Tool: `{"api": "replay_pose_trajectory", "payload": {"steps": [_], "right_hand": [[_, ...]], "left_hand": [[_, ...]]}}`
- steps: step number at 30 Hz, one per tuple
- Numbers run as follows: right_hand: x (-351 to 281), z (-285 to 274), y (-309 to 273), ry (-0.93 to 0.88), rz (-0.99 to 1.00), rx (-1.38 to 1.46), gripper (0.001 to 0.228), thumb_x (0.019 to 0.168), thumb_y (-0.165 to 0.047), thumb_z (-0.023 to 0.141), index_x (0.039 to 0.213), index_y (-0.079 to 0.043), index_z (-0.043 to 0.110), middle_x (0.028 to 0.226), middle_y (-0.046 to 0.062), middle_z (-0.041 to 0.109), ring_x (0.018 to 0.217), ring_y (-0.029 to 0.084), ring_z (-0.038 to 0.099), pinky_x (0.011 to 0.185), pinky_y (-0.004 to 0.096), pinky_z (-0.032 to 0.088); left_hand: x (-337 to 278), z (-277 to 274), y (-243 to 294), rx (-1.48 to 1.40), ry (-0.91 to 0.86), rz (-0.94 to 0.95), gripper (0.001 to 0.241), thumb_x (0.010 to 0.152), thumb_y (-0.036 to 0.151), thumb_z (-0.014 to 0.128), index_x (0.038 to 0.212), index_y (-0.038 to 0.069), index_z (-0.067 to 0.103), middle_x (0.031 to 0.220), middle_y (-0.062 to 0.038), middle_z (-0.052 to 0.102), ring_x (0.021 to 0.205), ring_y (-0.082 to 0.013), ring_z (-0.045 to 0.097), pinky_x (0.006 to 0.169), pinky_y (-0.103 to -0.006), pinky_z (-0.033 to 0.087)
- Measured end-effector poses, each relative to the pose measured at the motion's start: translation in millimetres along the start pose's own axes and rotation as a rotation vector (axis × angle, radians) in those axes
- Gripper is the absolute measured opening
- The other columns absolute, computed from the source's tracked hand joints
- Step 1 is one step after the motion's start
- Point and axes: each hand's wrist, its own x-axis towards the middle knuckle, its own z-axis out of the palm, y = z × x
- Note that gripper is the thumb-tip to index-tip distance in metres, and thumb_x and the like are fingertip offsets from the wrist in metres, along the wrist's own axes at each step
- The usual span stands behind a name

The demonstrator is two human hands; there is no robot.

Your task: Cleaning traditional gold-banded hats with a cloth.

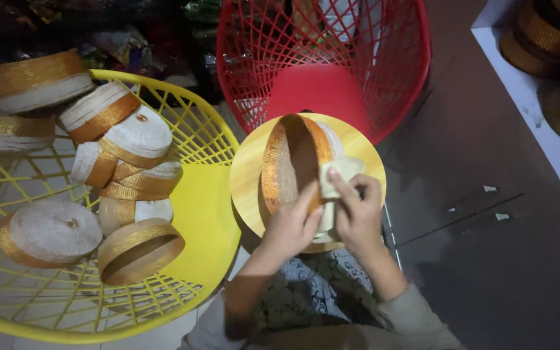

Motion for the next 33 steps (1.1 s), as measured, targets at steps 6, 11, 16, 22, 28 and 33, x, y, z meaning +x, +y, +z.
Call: {"api": "replay_pose_trajectory", "payload": {"steps": [6,11,16,22,28,33], "right_hand": [[19,-20,-3,0.004,0.059,0.029,0.057,0.086,0.005,0.068,0.139,-0.016,0.067,0.108,0.015,0.05,0.099,0.028,0.055,0.087,0.037,0.049],[-11,-6,-20,-0.128,-0.018,0.138,0.059,0.079,0.005,0.066,0.134,-0.018,0.069,0.105,0.014,0.05,0.094,0.026,0.056,0.086,0.036,0.049],[-4,-9,-12,-0.125,-0.073,0.156,0.057,0.078,0.004,0.066,0.131,-0.019,0.07,0.107,0.013,0.049,0.095,0.027,0.055,0.086,0.035,0.049],[20,-19,4,-0.055,0.106,0.123,0.052,0.088,0.003,0.066,0.136,-0.017,0.068,0.109,0.014,0.05,0.099,0.028,0.056,0.086,0.035,0.049],[-5,-20,-33,-0.131,-0.033,0.134,0.058,0.079,0.005,0.064,0.132,-0.018,0.07,0.109,0.014,0.049,0.101,0.029,0.056,0.091,0.037,0.05],[-1,-29,-18,-0.05,-0.118,0.041,0.063,0.071,0.006,0.061,0.128,-0.019,0.072,0.109,0.014,0.049,0.102,0.03,0.052,0.091,0.037,0.047]], "left_hand": [[-12,2,-1,0.124,-0.088,0.083,0.056,0.098,0.02,0.066,0.15,0.008,0.047,0.101,-0.028,0.071,0.089,-0.0439,0.072,0.08,-0.049,0.057],[7,-13,6,-0.115,-0.111,-0.141,0.065,0.088,0.018,0.066,0.147,0.007,0.042,0.109,-0.025,0.072,0.101,-0.0416,0.072,0.085,-0.0482,0.057],[-1,-11,-7,-0.392,-0.108,-0.026,0.067,0.086,0.009,0.059,0.149,0.003,0.04,0.124,-0.026,0.067,0.119,-0.0407,0.068,0.095,-0.0485,0.054],[-14,-10,-3,-0.025,-0.328,-0.072,0.063,0.097,0.023,0.067,0.15,0.004,0.042,0.115,-0.028,0.068,0.109,-0.0414,0.069,0.091,-0.047,0.055],[2,-14,4,-0.293,-0.143,0.037,0.059,0.094,0.013,0.069,0.144,0.004,0.041,0.119,-0.027,0.068,0.114,-0.0396,0.071,0.093,-0.0437,0.055],[1,-21,9,-0.275,-0.257,-0.116,0.064,0.088,0.014,0.065,0.147,0.004,0.041,0.106,-0.022,0.073,0.099,-0.0349,0.076,0.083,-0.0418,0.059]]}}
